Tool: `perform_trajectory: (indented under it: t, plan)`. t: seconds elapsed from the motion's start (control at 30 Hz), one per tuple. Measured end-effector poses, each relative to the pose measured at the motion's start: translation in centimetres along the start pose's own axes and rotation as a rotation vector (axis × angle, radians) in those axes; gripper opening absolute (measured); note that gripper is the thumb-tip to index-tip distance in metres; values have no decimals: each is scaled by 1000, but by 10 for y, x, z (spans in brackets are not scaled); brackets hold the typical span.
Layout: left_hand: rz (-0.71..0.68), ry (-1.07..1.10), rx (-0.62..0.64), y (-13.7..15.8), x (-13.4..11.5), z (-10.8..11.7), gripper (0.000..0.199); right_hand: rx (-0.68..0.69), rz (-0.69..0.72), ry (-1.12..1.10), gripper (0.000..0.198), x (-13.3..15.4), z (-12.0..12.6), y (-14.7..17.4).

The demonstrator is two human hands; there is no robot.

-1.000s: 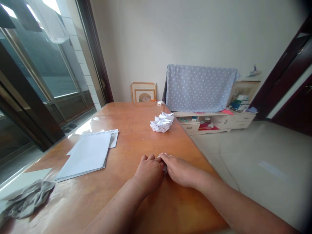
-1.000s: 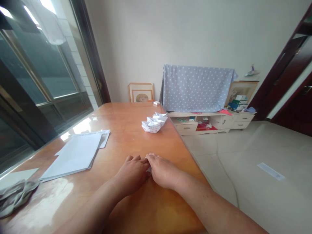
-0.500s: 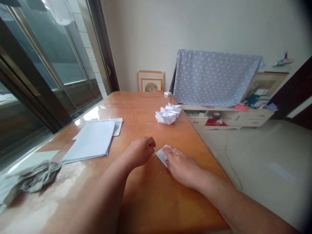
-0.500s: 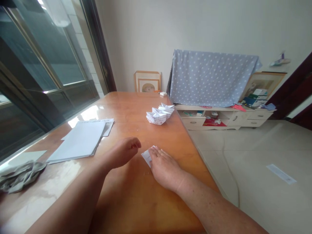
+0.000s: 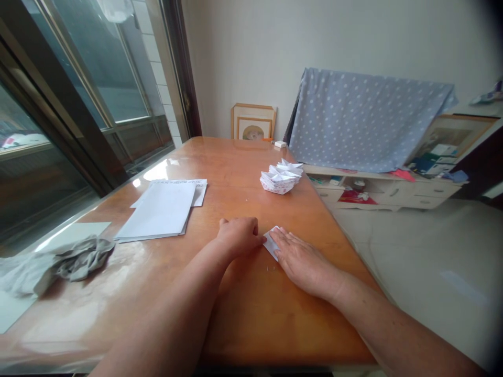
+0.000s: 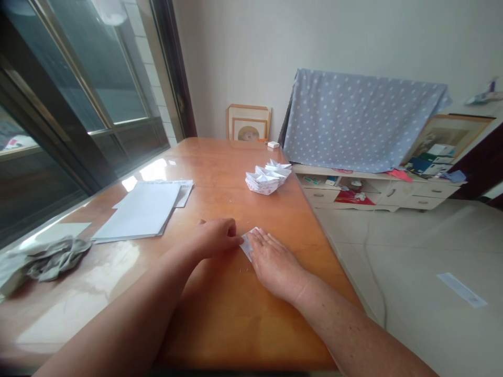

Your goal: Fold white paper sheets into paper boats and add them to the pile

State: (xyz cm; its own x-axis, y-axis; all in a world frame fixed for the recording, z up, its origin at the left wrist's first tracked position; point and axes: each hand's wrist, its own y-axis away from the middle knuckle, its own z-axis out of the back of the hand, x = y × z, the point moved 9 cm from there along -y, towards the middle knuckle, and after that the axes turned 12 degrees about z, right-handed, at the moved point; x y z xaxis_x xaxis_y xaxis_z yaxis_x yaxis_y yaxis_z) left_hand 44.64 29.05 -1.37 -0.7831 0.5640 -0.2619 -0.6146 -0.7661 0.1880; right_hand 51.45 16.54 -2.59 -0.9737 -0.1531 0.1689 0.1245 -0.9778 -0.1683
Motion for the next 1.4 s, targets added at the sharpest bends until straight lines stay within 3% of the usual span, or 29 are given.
perform_trajectory:
  t: [0.17,0.47,0.63,0.77,0.93,1.17,1.4]
  plan:
    - [1,-11,30,-2,1,-2,33,8,-16,-28,53,-1,0,1]
    - [7,26,73,-4,7,-2,14,47,-37,-6,55,-2,-1,1]
    - [-5,42,84,-2,7,0,15,8,-33,-37,54,-2,0,1]
    - [-8,47,60,-3,7,-1,26,31,-43,-24,54,-2,0,0]
    - [-1,30,46,-6,8,-3,15,38,-54,-34,55,-3,-1,1]
    - [-3,5,14,-2,2,-2,42,56,-55,-18,56,-4,-4,1]
    - [-4,20,51,-2,5,0,20,29,-66,-70,58,-5,-1,4]
